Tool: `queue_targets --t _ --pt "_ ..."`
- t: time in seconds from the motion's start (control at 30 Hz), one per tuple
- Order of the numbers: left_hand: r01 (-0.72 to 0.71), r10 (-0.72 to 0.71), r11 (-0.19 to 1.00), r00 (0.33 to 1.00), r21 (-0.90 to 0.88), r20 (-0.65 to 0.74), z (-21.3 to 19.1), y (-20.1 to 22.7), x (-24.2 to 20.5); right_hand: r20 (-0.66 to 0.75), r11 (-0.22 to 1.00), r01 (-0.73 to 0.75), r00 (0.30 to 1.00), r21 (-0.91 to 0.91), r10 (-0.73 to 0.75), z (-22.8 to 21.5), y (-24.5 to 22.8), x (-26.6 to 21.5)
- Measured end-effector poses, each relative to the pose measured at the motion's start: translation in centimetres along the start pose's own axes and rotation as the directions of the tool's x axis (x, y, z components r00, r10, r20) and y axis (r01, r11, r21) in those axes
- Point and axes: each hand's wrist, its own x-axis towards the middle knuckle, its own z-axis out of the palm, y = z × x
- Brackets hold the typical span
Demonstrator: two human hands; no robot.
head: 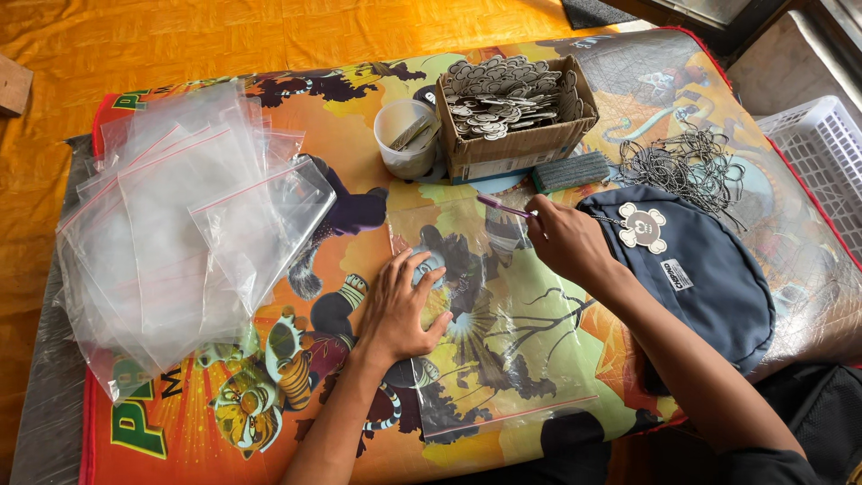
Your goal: The person prepares a small bag by wiping it, then places a dark blue pouch inside the bag and folds the top over.
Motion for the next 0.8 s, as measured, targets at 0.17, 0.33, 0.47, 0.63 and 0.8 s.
queue_targets --t 0.17,0.33,0.47,0.63,0.8 --pt "-0.005 0.005 1.000 1.000 -0.007 -0.008 0.0 -0.1 0.1 -0.106 0.967 0.210 0.968 -0.146 -0.226 2.6 0.0 2.6" --pt "-0.022 0.021 1.000 0.999 -0.008 -0.034 -0.2 -0.2 0.1 -0.395 0.834 0.360 0.755 -0.419 -0.524 4.6 0.3 5.8" --pt "-0.018 0.017 1.000 0.999 -0.021 -0.038 0.0 -0.2 -0.2 -0.449 0.847 0.317 0.739 -0.426 -0.502 3.3 -1.1 2.9" --pt "-0.067 0.067 0.998 0.995 0.006 -0.067 0.5 -0.5 -0.3 -0.034 0.930 0.366 0.930 -0.037 -0.367 -1.6 -3.5 -5.0" --pt "-0.205 0.205 0.979 0.974 0.005 -0.101 2.9 0.1 -1.0 0.172 0.962 0.272 0.947 0.022 -0.272 -3.8 -4.6 -11.0"
